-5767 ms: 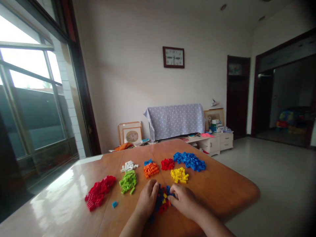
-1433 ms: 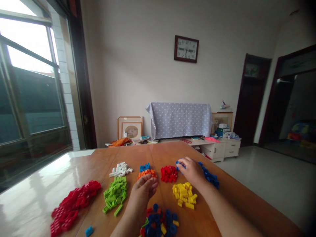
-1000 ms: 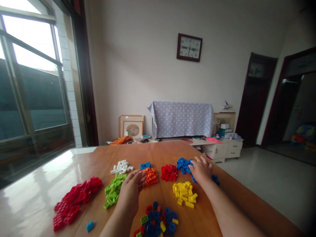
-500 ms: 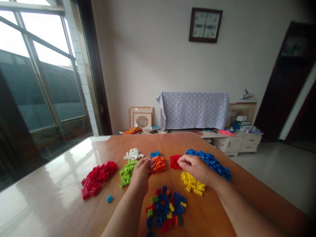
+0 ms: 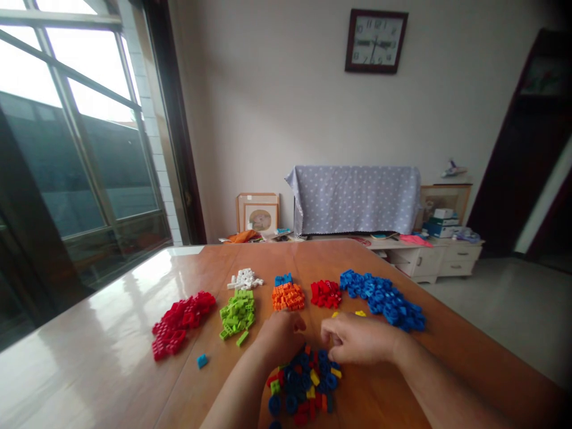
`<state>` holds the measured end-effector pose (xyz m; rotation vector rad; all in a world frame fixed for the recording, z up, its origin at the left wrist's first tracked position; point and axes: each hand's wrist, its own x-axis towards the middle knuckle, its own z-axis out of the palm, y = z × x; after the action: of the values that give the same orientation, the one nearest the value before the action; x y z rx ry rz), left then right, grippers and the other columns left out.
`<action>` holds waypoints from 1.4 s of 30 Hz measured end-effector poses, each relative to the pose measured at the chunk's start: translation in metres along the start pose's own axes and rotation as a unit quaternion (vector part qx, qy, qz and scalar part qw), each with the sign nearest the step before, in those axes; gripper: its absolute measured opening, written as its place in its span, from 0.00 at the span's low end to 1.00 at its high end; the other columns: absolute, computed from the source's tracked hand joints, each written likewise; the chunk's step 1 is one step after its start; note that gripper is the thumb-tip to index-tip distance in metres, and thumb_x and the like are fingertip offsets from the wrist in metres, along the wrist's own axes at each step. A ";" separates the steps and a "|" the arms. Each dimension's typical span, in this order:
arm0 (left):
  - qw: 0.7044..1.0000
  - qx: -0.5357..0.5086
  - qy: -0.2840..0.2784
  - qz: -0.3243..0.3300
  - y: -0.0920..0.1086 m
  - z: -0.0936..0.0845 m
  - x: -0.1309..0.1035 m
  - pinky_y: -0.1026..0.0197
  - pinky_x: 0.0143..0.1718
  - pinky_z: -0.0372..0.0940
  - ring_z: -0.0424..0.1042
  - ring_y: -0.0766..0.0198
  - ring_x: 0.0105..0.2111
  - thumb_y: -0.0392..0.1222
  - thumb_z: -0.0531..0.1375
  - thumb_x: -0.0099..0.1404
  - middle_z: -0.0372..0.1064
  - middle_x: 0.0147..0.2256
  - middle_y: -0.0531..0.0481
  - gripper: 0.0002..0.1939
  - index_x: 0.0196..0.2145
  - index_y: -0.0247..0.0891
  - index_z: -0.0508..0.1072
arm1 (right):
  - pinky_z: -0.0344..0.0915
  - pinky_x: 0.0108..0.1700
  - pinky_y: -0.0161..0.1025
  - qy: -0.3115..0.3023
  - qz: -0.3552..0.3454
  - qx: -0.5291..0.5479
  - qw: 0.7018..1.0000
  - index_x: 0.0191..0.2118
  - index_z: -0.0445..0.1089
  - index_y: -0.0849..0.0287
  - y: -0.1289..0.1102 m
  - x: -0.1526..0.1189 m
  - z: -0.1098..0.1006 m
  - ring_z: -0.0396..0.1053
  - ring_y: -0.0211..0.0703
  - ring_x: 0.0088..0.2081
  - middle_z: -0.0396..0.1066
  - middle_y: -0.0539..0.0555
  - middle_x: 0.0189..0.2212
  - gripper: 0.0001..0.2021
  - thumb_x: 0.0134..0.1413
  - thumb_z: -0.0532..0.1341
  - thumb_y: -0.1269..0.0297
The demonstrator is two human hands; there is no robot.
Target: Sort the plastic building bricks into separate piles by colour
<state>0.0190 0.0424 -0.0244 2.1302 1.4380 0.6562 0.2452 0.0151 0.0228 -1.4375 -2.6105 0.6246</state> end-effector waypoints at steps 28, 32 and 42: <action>0.998 -0.020 0.048 -0.019 -0.006 0.007 0.007 0.65 0.28 0.51 0.68 0.63 0.30 0.30 0.57 0.49 0.73 0.30 0.51 0.13 0.32 0.40 0.76 | 0.60 0.33 0.32 0.228 0.014 0.201 0.953 0.35 0.71 0.59 0.058 0.036 0.000 0.66 0.37 0.30 0.70 0.48 0.27 0.06 0.53 0.61 0.63; 0.993 -0.075 0.087 -0.021 0.000 0.002 0.014 0.64 0.32 0.55 0.68 0.62 0.32 0.33 0.58 0.52 0.73 0.31 0.49 0.11 0.34 0.38 0.78 | 0.60 0.37 0.35 0.399 0.148 0.057 0.903 0.33 0.72 0.58 0.107 0.033 -0.018 0.67 0.41 0.34 0.72 0.51 0.30 0.08 0.57 0.57 0.61; 0.961 -0.252 0.111 -0.028 -0.014 0.014 0.027 0.65 0.27 0.52 0.62 0.66 0.26 0.40 0.59 0.53 0.66 0.24 0.53 0.08 0.31 0.35 0.73 | 0.55 0.40 0.40 0.393 0.317 -0.156 0.849 0.34 0.78 0.51 0.143 0.031 -0.016 0.64 0.48 0.41 0.72 0.58 0.34 0.13 0.62 0.57 0.58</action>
<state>0.0269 0.0705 -0.0405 1.6530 1.2616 1.1321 0.3459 0.1129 -0.0227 -2.0795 -1.6167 -0.3551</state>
